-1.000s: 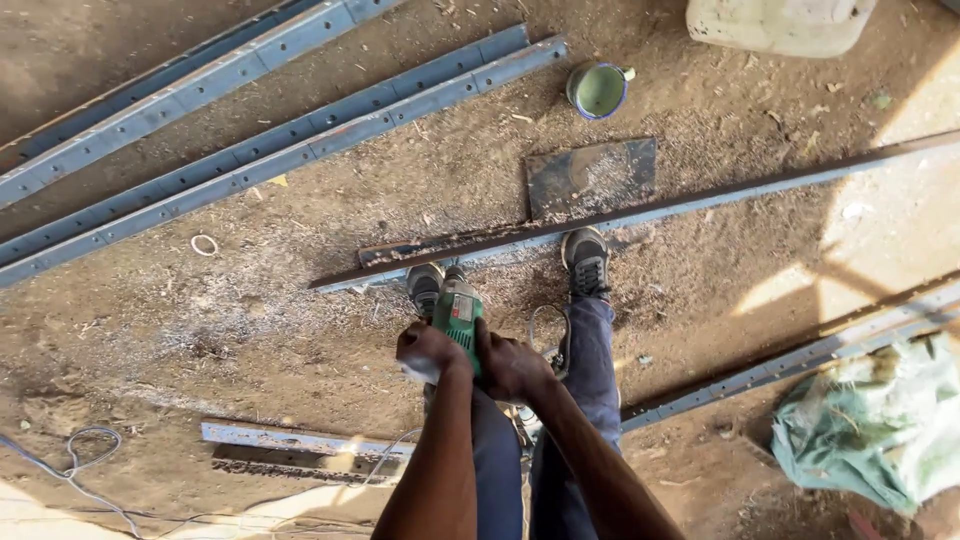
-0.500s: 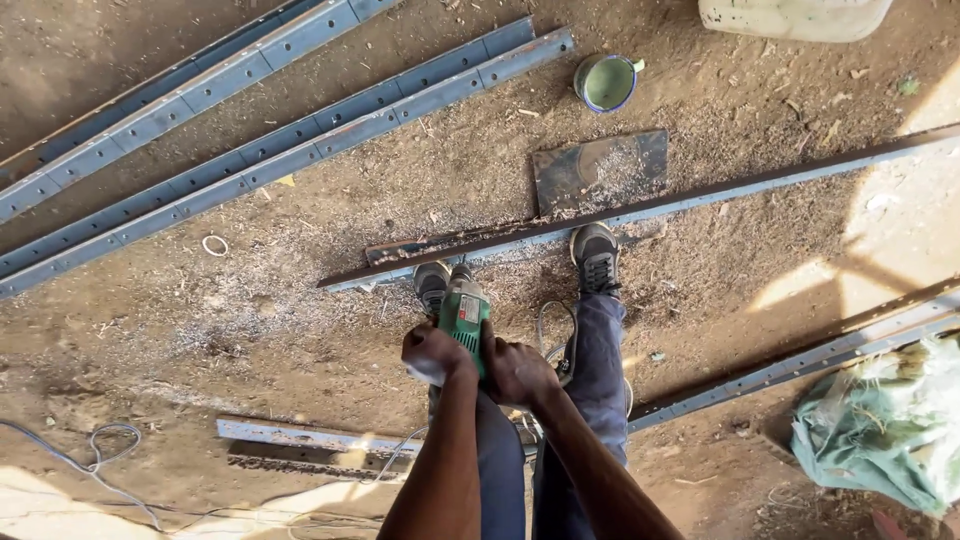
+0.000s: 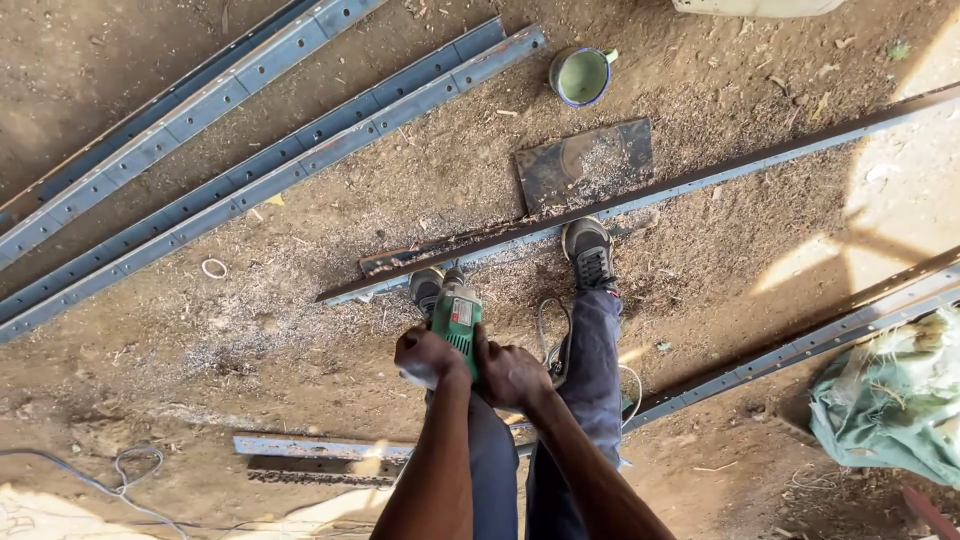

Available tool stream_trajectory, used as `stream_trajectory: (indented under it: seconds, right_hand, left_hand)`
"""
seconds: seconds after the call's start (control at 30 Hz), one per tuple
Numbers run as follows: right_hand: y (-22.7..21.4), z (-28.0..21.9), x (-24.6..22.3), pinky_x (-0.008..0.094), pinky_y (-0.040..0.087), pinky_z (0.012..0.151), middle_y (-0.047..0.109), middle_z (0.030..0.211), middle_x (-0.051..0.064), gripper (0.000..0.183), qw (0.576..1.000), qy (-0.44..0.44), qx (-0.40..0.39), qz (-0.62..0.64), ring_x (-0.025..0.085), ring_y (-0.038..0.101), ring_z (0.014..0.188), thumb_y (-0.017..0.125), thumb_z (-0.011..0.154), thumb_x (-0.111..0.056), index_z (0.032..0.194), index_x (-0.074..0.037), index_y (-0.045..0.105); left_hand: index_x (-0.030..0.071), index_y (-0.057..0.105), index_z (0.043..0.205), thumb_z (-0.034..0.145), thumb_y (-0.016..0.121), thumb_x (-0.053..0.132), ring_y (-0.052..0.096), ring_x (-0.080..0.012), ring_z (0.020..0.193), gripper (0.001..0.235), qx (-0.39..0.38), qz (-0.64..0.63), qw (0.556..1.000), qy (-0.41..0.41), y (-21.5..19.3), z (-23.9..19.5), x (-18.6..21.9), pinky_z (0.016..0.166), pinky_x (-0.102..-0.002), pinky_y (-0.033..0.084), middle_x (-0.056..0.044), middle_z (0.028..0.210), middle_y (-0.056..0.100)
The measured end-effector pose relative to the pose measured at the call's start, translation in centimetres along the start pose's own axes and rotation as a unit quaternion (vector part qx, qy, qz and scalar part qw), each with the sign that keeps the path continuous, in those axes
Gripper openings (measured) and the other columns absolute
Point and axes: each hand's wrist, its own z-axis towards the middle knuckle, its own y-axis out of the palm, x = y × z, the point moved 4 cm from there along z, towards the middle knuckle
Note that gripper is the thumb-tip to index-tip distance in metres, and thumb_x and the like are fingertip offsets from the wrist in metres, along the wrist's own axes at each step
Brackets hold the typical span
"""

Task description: The person is using a handheld power drill to create a series of holes in long metal beams laid out on the ground.

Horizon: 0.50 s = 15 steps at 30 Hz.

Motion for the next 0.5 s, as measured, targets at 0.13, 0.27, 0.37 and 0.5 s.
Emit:
stream_trajectory:
  seconds: [0.13,0.27,0.37,0.5]
  right_hand:
    - [1.4,0.3,1.7,0.064,0.058,0.085,0.067,0.113,0.029,0.095,1.0,0.005,-0.006,0.003,0.052,0.071,0.097,0.049,0.079,-0.025,0.156,0.012,0.008]
    - [0.6,0.5,0.9,0.063,0.059,0.081,0.068,0.109,0.029,0.091,1.0,-0.008,-0.002,-0.019,0.051,0.072,0.093,0.049,0.079,-0.026,0.154,0.013,0.015]
    - [0.6,0.4,0.6,0.063,0.059,0.08,0.069,0.107,0.029,0.09,1.0,-0.004,-0.006,-0.029,0.051,0.073,0.091,0.048,0.079,-0.024,0.154,0.013,0.015]
    - [1.0,0.9,1.0,0.063,0.059,0.079,0.069,0.105,0.028,0.091,1.0,-0.004,-0.009,-0.027,0.051,0.073,0.091,0.046,0.08,-0.024,0.155,0.014,0.009]
  left_hand:
    - [0.008,0.074,0.092,0.096,0.051,0.018,0.077,-0.0329,0.079,0.025,-0.005,0.013,1.0,0.007,0.4,-0.7,0.4,0.077,-0.049,0.057,-0.02,0.083,0.075]
    - [0.005,0.074,0.095,0.095,0.053,0.019,0.076,-0.0365,0.08,0.025,0.009,-0.013,1.0,-0.008,0.3,-0.6,0.7,0.077,-0.051,0.055,-0.022,0.084,0.075]
    - [0.007,0.075,0.089,0.093,0.054,0.019,0.075,-0.0353,0.076,0.025,0.012,-0.012,1.0,-0.013,0.4,0.1,-0.4,0.075,-0.05,0.055,-0.019,0.079,0.074]
    - [0.014,0.077,0.078,0.092,0.052,0.022,0.074,-0.0291,0.068,0.029,0.02,-0.036,0.999,-0.024,0.7,0.3,-0.4,0.074,-0.045,0.054,-0.012,0.071,0.074]
